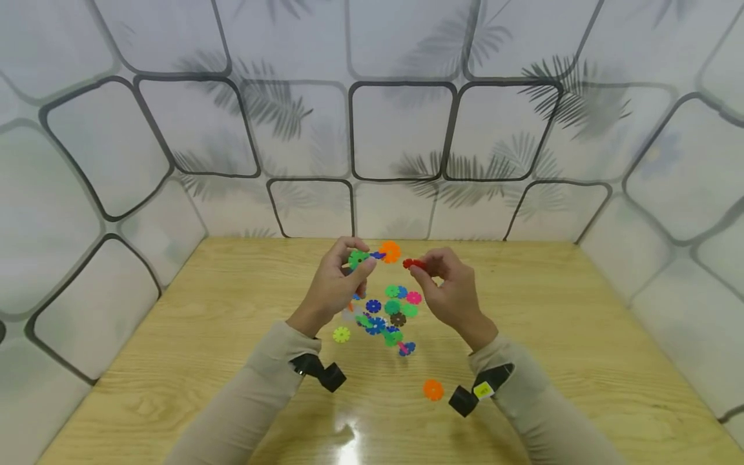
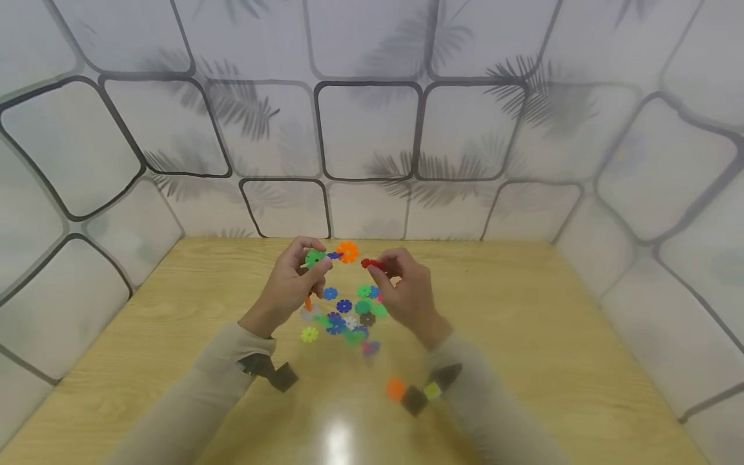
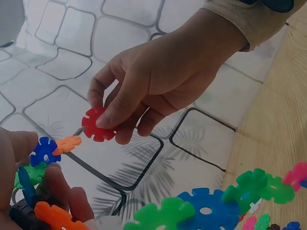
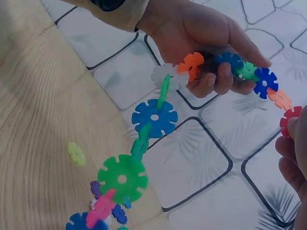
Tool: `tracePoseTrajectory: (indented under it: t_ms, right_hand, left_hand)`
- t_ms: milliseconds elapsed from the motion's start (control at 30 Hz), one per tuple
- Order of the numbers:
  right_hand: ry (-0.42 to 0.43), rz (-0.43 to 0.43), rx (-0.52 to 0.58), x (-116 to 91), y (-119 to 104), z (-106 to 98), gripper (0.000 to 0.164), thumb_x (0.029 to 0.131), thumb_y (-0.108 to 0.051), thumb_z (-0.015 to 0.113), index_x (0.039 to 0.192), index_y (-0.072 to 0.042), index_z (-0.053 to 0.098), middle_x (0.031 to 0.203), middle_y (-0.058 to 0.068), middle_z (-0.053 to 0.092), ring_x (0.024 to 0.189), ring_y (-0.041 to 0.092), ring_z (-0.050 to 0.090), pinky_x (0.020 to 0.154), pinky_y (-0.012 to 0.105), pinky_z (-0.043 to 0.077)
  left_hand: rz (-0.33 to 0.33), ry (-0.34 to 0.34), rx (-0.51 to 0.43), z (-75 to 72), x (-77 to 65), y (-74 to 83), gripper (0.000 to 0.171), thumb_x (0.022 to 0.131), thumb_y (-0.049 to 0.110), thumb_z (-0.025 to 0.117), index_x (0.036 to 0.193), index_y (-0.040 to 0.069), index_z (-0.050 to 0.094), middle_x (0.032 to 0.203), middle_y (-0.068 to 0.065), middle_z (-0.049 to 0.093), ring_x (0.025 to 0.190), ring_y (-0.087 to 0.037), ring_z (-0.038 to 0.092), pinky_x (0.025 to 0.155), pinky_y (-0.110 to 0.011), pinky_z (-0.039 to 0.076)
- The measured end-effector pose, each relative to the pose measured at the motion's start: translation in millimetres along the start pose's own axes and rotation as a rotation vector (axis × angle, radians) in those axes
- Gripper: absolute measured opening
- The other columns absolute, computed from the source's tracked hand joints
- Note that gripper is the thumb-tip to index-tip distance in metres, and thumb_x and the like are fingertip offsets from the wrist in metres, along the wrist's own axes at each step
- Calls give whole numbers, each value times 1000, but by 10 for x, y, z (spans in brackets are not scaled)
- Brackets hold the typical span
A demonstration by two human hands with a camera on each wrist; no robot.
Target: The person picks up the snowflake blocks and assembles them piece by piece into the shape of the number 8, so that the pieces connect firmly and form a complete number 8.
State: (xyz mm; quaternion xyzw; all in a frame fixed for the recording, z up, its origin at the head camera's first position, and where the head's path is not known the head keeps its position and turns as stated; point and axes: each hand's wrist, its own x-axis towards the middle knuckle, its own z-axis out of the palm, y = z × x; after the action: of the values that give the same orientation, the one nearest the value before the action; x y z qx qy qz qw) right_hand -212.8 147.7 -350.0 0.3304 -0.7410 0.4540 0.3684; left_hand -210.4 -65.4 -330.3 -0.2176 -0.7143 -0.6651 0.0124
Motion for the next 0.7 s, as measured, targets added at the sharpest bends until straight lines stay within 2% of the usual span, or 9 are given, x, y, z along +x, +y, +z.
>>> tracePoseTrajectory:
  t_ms: [167,333,433,567,700]
  right_hand:
    - [7,-2,6,-14,83,28,26,77,14,74,94,5,57,81,15,67,67,24,68,64,25,56]
    - [-1,-5,13,6,63,39,24,79,12,74,94,5,56,84,15,66,70,24,69,66,25,56]
    - [-7,-1,17,2,48,54,24,79,12,74,93,5,55,84,15,67,71,24,70,66,24,56]
    - [-29,-5,39,-10,36,73,24,79,13,73,91,4,54,86,16,69,73,25,71,67,25,56]
    - [-10,-9,47,26,32,61,24,79,14,72,90,4,54,87,16,69,74,26,71,68,26,57]
  left_hand:
    - [1,-5,-4,27,-4,14,20,100,16,56,116,8,47,94,-15,47,53,-19,48,56,-33,48]
    - [3,-17,25,35,-3,-5,21,100,17,56,116,7,47,85,-12,47,52,-17,48,56,-34,50]
    - [-5,-29,49,30,-16,-26,24,100,18,56,121,9,49,83,-11,48,52,-17,48,56,-35,51]
    - [-7,-64,74,23,-42,-42,29,101,16,54,130,11,50,89,-13,52,53,-20,49,55,-34,50]
    - [23,-62,50,35,-21,-28,28,103,15,51,130,8,50,98,-20,56,55,-19,47,55,-33,49]
